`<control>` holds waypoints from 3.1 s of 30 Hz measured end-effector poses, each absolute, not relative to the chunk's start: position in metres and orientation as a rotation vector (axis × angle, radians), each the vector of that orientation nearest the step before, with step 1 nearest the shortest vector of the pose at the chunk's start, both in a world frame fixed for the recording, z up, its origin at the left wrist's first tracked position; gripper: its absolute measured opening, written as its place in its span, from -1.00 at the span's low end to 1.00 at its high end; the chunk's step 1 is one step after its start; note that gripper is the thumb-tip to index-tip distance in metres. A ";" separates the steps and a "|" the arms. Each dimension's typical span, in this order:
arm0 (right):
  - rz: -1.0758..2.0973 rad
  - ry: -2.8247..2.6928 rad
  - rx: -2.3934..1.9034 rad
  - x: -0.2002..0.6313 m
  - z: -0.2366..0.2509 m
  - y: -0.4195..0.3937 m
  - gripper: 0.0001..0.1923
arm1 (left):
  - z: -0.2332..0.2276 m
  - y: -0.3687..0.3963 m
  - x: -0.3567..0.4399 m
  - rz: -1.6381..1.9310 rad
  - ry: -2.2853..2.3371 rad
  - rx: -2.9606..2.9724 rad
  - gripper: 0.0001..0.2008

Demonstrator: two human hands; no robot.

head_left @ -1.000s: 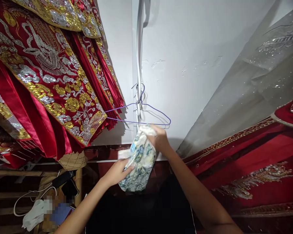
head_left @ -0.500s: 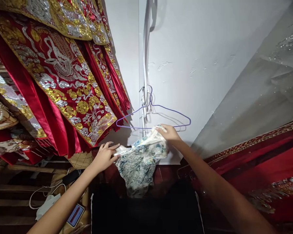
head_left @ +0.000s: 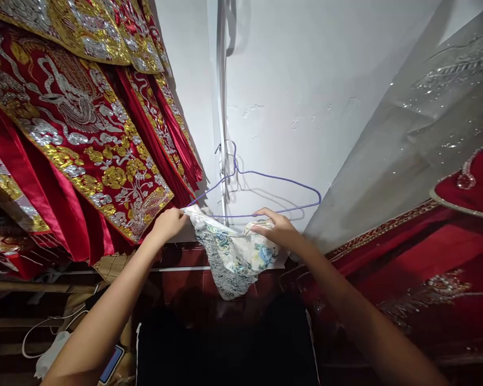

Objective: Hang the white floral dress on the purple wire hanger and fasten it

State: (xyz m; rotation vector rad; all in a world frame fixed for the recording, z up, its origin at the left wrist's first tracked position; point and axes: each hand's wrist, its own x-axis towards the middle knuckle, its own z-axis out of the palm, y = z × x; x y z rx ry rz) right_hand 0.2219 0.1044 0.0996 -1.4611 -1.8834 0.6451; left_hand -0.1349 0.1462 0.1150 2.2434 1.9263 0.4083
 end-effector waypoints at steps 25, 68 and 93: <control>0.557 -2.106 -1.425 0.187 0.077 0.093 -0.29 | 0.144 0.135 -0.141 1.050 1.699 2.521 -0.69; 0.619 -1.884 -1.466 0.183 0.091 0.135 -0.57 | 0.193 0.049 -0.146 1.450 1.227 1.363 -0.50; 0.688 -1.597 -1.240 0.217 0.128 0.068 -0.56 | 0.156 0.168 -0.099 1.140 1.396 2.525 -0.61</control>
